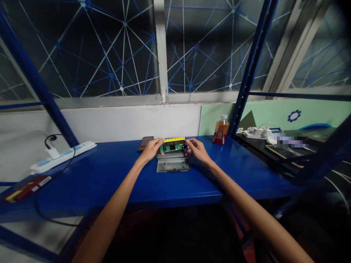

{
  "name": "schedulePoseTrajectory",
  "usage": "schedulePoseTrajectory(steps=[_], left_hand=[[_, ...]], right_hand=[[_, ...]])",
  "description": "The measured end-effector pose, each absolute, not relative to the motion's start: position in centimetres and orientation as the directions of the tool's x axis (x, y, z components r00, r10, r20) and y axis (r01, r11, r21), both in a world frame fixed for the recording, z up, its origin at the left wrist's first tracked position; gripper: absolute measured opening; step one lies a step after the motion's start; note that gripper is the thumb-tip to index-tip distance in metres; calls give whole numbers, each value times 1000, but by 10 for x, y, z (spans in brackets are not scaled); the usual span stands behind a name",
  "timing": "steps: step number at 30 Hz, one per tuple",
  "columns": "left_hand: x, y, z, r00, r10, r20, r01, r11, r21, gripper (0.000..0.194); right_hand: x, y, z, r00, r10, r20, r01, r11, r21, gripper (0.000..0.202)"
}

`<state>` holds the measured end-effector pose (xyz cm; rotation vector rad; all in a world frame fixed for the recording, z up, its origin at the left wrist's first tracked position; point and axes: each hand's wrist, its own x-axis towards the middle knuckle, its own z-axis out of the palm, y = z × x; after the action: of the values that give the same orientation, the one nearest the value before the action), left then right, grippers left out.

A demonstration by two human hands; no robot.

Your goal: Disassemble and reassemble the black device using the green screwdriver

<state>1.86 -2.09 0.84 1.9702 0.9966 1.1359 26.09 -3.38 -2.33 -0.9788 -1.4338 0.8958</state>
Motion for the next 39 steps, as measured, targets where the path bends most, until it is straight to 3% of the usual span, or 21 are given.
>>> schedulePoseTrajectory(steps=[6,14,39], left_hand=[[20,-22,12,334,896,292,90,-339,937,48],[18,-25,15,391,879,272,2,-296,955,45],[15,-13,0,393,914,104,83,-147,986,49]], right_hand=[[262,-38,-14,-73,967,242,-64,238,-969,37],[267,-40,-14,-177,942,285,-167,256,-952,42],[280,-48,-4,-271,900,341,-147,312,-939,47]])
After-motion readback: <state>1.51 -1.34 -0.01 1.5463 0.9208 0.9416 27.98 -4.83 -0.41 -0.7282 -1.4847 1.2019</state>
